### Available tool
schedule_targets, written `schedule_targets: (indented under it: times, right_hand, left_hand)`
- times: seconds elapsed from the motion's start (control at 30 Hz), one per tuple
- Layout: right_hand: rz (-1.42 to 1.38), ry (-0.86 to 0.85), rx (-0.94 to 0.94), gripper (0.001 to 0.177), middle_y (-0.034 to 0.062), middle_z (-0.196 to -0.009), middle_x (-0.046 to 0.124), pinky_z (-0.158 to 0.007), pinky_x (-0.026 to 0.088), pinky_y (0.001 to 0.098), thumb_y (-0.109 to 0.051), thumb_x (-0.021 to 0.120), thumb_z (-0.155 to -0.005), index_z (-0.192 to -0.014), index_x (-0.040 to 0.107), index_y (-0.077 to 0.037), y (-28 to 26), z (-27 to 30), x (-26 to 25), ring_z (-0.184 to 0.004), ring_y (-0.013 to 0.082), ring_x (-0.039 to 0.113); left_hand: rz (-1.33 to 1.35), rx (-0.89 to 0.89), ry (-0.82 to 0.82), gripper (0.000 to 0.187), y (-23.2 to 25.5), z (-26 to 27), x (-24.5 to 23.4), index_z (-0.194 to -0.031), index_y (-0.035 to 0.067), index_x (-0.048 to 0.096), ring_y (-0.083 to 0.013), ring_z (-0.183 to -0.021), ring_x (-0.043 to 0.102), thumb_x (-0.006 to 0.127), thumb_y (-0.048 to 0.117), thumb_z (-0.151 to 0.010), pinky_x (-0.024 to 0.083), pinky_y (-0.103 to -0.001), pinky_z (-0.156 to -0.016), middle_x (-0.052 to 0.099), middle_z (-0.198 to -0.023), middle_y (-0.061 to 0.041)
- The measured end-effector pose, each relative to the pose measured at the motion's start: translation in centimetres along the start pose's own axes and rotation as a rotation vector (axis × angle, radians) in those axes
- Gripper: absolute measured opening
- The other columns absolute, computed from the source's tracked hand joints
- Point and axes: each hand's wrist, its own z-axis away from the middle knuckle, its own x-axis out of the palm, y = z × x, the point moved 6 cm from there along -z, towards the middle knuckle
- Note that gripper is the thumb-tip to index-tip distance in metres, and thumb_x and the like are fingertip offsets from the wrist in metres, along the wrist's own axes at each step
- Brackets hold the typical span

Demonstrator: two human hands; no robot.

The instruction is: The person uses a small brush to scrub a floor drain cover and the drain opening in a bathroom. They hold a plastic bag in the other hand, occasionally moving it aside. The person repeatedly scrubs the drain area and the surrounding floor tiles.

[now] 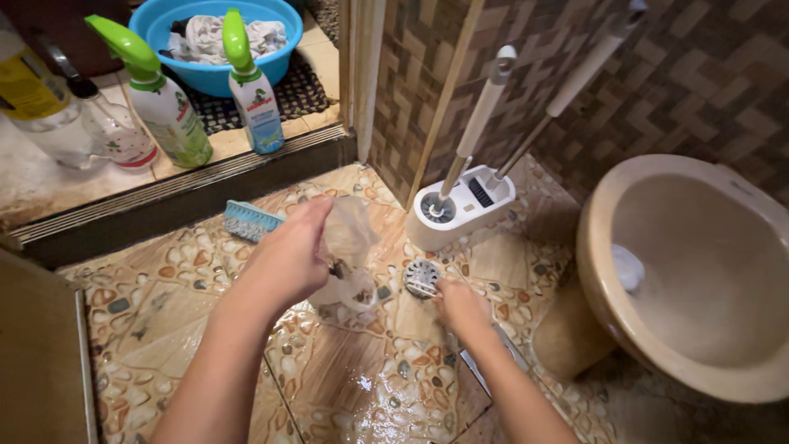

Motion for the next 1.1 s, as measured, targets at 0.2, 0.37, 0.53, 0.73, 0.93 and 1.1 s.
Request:
schedule_targets:
  times: [0.2, 0.37, 0.53, 0.73, 0.93, 1.1]
  right_hand:
    - [0.275, 0.148, -0.263, 0.012, 0.0133, -0.092, 0.073, -0.065, 0.059, 0.0459, -0.015, 0.061, -0.089, -0.098, 0.069, -0.013, -1.1, -2.2, 2.3, -0.081, 0.0324, 0.075]
    - [0.485, 0.179, -0.575, 0.01, 0.0101, -0.08, 0.072, -0.059, 0.059, 0.0401, -0.016, 0.062, -0.085, -0.086, 0.071, -0.012, -3.0, -3.3, 2.5, -0.073, 0.0261, 0.074]
    - [0.647, 0.153, -0.721, 0.01, 0.0076, -0.079, 0.072, -0.057, 0.056, 0.0391, -0.017, 0.064, -0.082, -0.079, 0.073, -0.014, -4.5, -4.9, 3.7, -0.071, 0.024, 0.073]
    - [0.793, 0.07, -0.778, 0.015, 0.004, -0.074, 0.071, -0.06, 0.051, 0.0418, -0.019, 0.064, -0.083, -0.072, 0.074, -0.016, -5.3, -6.0, 5.5, -0.071, 0.0232, 0.071]
    - [0.548, 0.075, -0.53, 0.014, 0.0076, -0.083, 0.075, -0.064, 0.057, 0.0423, -0.017, 0.063, -0.085, -0.082, 0.076, -0.017, 0.2, -6.0, 1.2, -0.077, 0.0272, 0.075]
    - [0.434, -0.002, -0.203, 0.019, 0.0087, -0.084, 0.076, -0.064, 0.058, 0.0441, -0.019, 0.056, -0.092, -0.096, 0.074, -0.022, 3.4, -2.4, -3.6, -0.079, 0.028, 0.075]
  left_hand:
    - [-0.018, -0.048, -0.073, 0.079, -0.6, 0.1, -0.5, -0.142, 0.003, 0.046, -0.0333, -0.134, 0.05, 0.07, 0.001, -0.066, 0.043, -0.039, -0.108, 0.048, -0.148, -0.015]
    - [-0.019, -0.037, -0.044, 0.079, -0.6, 0.0, -0.6, -0.144, 0.004, 0.047, -0.0333, -0.133, 0.051, 0.066, -0.001, -0.068, 0.044, -0.04, -0.108, 0.048, -0.15, -0.014]
    - [-0.022, -0.076, -0.057, 0.069, -0.7, -0.1, 0.0, -0.141, 0.006, 0.049, -0.0349, -0.127, 0.056, 0.062, -0.002, -0.074, 0.048, -0.042, -0.104, 0.049, -0.15, -0.011]
    - [0.006, -0.082, -0.075, 0.071, 0.3, 0.0, -0.3, -0.141, 0.005, 0.049, -0.0362, -0.124, 0.058, 0.062, -0.003, -0.072, 0.049, -0.043, -0.102, 0.049, -0.149, -0.011]
    - [-0.014, -0.091, -0.094, 0.074, 0.1, 0.1, -0.5, -0.145, 0.005, 0.047, -0.0364, -0.125, 0.057, 0.062, -0.002, -0.072, 0.047, -0.042, -0.105, 0.048, -0.151, -0.012]
    - [-0.007, -0.055, -0.084, 0.078, 0.0, 0.0, -0.5, -0.143, 0.003, 0.046, -0.0347, -0.13, 0.053, 0.066, 0.0, -0.068, 0.045, -0.04, -0.108, 0.044, -0.154, -0.013]
